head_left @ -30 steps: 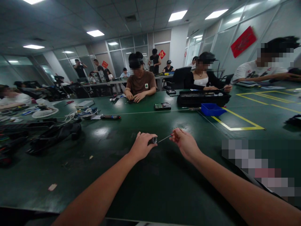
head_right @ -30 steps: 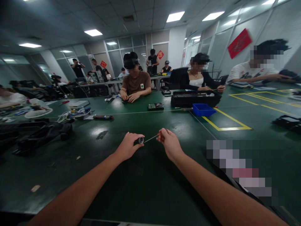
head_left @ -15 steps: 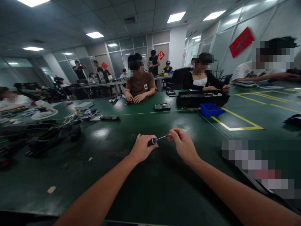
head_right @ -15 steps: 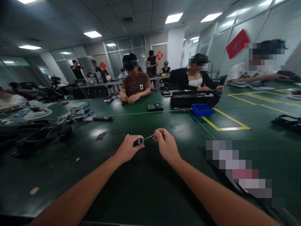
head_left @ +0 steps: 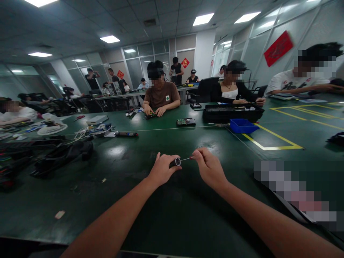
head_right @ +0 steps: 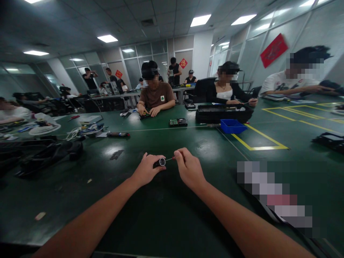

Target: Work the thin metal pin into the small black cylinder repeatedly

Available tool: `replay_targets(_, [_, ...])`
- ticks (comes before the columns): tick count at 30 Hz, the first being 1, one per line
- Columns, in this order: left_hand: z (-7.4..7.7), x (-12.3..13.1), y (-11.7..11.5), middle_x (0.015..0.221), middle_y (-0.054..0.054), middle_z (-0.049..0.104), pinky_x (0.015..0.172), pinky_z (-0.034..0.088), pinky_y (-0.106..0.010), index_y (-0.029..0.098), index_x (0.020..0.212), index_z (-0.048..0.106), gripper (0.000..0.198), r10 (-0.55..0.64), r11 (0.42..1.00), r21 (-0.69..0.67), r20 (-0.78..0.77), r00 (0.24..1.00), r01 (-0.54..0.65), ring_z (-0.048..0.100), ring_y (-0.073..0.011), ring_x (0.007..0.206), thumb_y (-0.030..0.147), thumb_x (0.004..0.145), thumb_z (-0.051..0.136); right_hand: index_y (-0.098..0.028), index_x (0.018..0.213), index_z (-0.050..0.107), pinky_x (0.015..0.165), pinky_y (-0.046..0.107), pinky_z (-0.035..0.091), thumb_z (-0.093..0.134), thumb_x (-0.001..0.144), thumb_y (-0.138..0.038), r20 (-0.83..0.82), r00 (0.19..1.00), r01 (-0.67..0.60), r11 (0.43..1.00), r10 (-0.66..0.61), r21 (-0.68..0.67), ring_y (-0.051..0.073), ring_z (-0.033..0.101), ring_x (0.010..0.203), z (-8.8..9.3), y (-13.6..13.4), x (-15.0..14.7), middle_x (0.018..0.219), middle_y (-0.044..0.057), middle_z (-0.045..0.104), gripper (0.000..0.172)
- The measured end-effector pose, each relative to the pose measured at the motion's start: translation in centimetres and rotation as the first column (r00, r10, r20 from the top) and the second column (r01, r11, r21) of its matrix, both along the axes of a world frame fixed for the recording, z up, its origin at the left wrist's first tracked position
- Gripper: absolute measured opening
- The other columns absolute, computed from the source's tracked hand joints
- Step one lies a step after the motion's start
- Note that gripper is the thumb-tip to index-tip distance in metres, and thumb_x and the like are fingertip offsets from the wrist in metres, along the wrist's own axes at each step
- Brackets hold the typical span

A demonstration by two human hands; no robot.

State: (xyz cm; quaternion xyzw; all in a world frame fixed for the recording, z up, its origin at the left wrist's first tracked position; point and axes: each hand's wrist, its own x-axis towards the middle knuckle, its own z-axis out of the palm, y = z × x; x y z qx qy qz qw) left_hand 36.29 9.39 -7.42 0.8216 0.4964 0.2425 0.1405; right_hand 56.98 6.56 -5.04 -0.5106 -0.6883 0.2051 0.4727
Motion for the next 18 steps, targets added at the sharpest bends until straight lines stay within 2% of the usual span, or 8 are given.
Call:
replay_targets(2, [0.1, 0.0, 0.0, 0.115, -0.003, 0.068, 0.114, 0.016, -0.061, 0.029, 0.121, 0.060, 0.036, 0.002, 1.000, -0.007, 0.014, 1.000, -0.002, 0.057, -0.0263, 0.111, 0.043, 0.088, 0.064, -0.023, 0.092, 0.060, 0.059, 0.031, 0.040, 0.044, 0.097, -0.041, -0.067, 0.998, 0.015, 1.000, -0.016, -0.008, 0.018, 0.058, 0.063, -0.2, 0.1, -0.2, 0.076, 0.002, 0.065, 0.025])
replay_targets(5, [0.4, 0.0, 0.0, 0.116, -0.003, 0.068, 0.114, 0.016, -0.063, 0.028, 0.120, 0.061, 0.034, 0.017, 1.000, 0.002, 0.033, 0.999, -0.017, 0.057, -0.0266, 0.112, 0.040, 0.088, 0.065, -0.023, 0.096, 0.060, 0.069, 0.034, 0.046, 0.051, 0.093, -0.043, -0.279, 0.960, -0.012, 0.997, -0.009, -0.074, 0.020, 0.062, 0.076, -0.9, 0.9, -0.2, 0.084, 0.004, 0.067, 0.022])
replay_targets(7, [0.7, -0.2, 0.0, 0.117, -0.003, 0.067, 0.115, 0.014, -0.062, 0.028, 0.119, 0.060, 0.032, 0.015, 0.998, 0.055, 0.020, 1.000, -0.016, 0.057, -0.0258, 0.114, 0.038, 0.089, 0.065, -0.022, 0.091, 0.062, 0.075, 0.037, 0.049, 0.054, 0.090, -0.047, -0.460, 0.888, -0.061, 0.987, -0.014, -0.148, 0.021, 0.062, 0.078, -1.3, 1.8, 0.0, 0.081, 0.004, 0.066, 0.026])
replay_targets(8, [0.9, -0.3, 0.0, 0.118, -0.003, 0.067, 0.116, 0.012, -0.061, 0.029, 0.120, 0.060, 0.032, 0.011, 0.996, 0.086, 0.003, 1.000, -0.011, 0.056, -0.0251, 0.115, 0.036, 0.089, 0.064, -0.022, 0.088, 0.062, 0.075, 0.038, 0.051, 0.055, 0.088, -0.049, -0.568, 0.822, -0.108, 0.975, -0.023, -0.196, 0.021, 0.062, 0.074, -1.5, 2.2, 0.2, 0.079, 0.004, 0.065, 0.028])
replay_targets(10, [0.9, -0.5, 0.1, 0.118, -0.002, 0.066, 0.117, 0.008, -0.062, 0.030, 0.121, 0.060, 0.033, 0.018, 0.993, 0.121, -0.036, 0.999, -0.014, 0.055, -0.0241, 0.116, 0.035, 0.089, 0.065, -0.022, 0.081, 0.061, 0.073, 0.039, 0.052, 0.057, 0.085, -0.051, -0.652, 0.756, -0.169, 0.945, -0.058, -0.280, 0.020, 0.060, 0.067, -1.8, 2.8, 0.5, 0.072, 0.004, 0.062, 0.030])
replay_targets(14, [0.5, -0.7, 0.4, 0.114, -0.001, 0.067, 0.115, 0.007, -0.066, 0.030, 0.119, 0.061, 0.032, 0.027, 0.997, 0.076, -0.068, 0.997, -0.022, 0.055, -0.0248, 0.114, 0.034, 0.087, 0.067, -0.020, 0.082, 0.063, 0.066, 0.035, 0.048, 0.055, 0.086, -0.051, -0.500, 0.861, -0.040, 0.966, -0.097, -0.256, 0.019, 0.058, 0.068, -1.7, 2.9, 0.9, 0.075, 0.005, 0.064, 0.032])
replay_targets(18, [0.2, -0.5, 0.5, 0.110, -0.001, 0.067, 0.114, 0.011, -0.066, 0.030, 0.116, 0.061, 0.030, 0.021, 0.996, 0.083, -0.035, 0.999, -0.018, 0.056, -0.0245, 0.110, 0.036, 0.087, 0.067, -0.020, 0.085, 0.063, 0.066, 0.033, 0.046, 0.050, 0.090, -0.048, -0.373, 0.924, 0.009, 0.983, -0.078, -0.185, 0.019, 0.058, 0.069, -1.3, 2.1, 0.6, 0.073, 0.003, 0.064, 0.031])
